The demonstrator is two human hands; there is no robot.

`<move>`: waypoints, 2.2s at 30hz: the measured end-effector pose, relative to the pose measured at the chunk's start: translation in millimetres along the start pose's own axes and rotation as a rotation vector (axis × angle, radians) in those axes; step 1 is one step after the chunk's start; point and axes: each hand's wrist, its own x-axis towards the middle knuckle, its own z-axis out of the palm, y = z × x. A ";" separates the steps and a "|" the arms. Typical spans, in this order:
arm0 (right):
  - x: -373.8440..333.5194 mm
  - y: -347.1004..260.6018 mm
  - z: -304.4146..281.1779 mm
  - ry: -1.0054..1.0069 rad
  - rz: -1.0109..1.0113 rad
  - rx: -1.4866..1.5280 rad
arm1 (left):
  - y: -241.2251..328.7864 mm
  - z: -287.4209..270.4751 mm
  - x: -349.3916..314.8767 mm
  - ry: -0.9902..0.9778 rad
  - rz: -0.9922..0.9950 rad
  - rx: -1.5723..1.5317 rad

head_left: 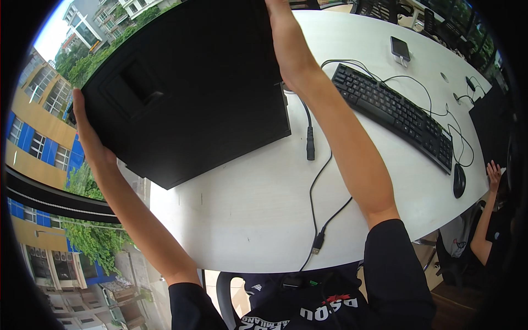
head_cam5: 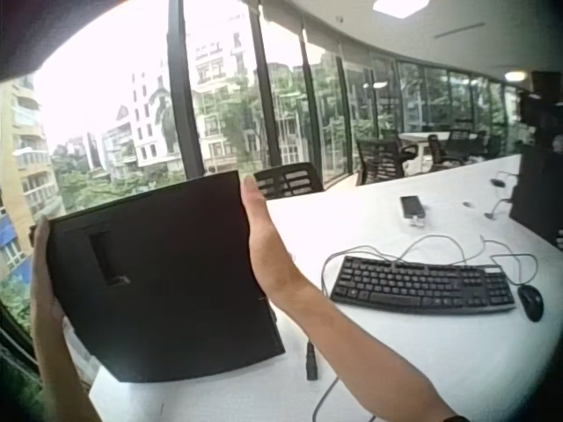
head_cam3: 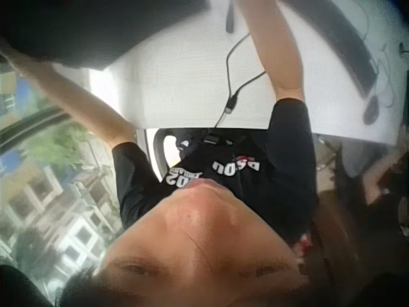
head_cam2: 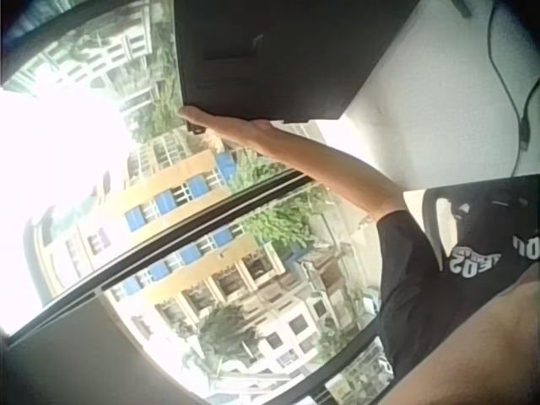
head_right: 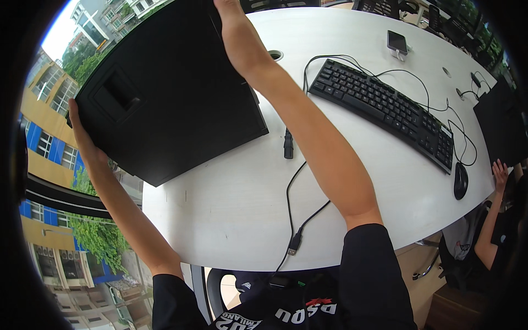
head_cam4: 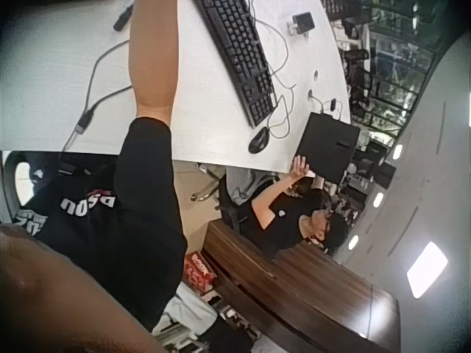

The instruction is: The person reassembles a computer by installing the optical drive, connecting SATA and power cables, and then sliding the side panel back onto the case.

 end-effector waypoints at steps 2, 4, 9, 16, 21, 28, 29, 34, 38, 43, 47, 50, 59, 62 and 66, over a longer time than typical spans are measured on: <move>11.4 -10.1 -5.1 -0.153 0.175 0.479 | 1.2 4.2 -5.0 0.046 0.000 -0.021; -8.5 -14.4 -15.8 0.106 0.328 0.245 | -0.4 4.5 -5.2 0.037 0.025 -0.022; -89.2 26.1 -38.8 0.157 0.382 0.013 | 3.4 9.2 -3.3 0.049 0.012 0.014; -112.7 21.0 -5.7 -0.084 0.599 0.232 | 0.2 -5.6 1.9 0.000 -0.023 -0.007; -120.3 46.2 -28.6 0.115 0.465 0.223 | 6.5 6.6 -7.6 -0.011 -0.027 0.025; -110.1 39.6 -35.5 0.045 0.593 0.208 | 0.5 -1.6 0.5 -0.027 0.022 0.031; -109.6 31.4 -37.6 -0.119 0.637 0.297 | 2.3 4.6 -6.7 -0.011 -0.001 0.012; -111.2 24.2 -20.1 -0.232 0.660 0.286 | 10.6 1.9 -11.2 -0.018 -0.024 0.034; -125.9 16.2 1.2 -0.038 0.481 0.136 | 11.2 9.9 -17.2 -0.009 -0.059 0.030; -123.2 18.1 -9.6 -0.133 0.495 -0.138 | 7.1 4.0 -16.6 -0.018 0.040 0.037; -130.1 25.0 -5.3 -0.140 0.444 -0.169 | 8.0 -5.1 -15.4 -0.089 0.057 0.085; -135.2 29.2 -3.3 -0.106 0.384 -0.143 | 6.3 -10.0 -14.1 -0.113 0.036 0.097; -139.6 33.9 -12.3 -0.090 0.409 -0.146 | -2.9 -20.9 -16.4 -0.114 0.105 0.042; -131.3 6.5 -11.2 -0.063 0.546 -0.072 | -5.7 -26.2 -29.7 0.001 0.139 -0.017; -114.2 -4.8 -17.2 -0.130 0.651 -0.195 | -6.4 -28.2 -35.4 -0.030 0.193 -0.038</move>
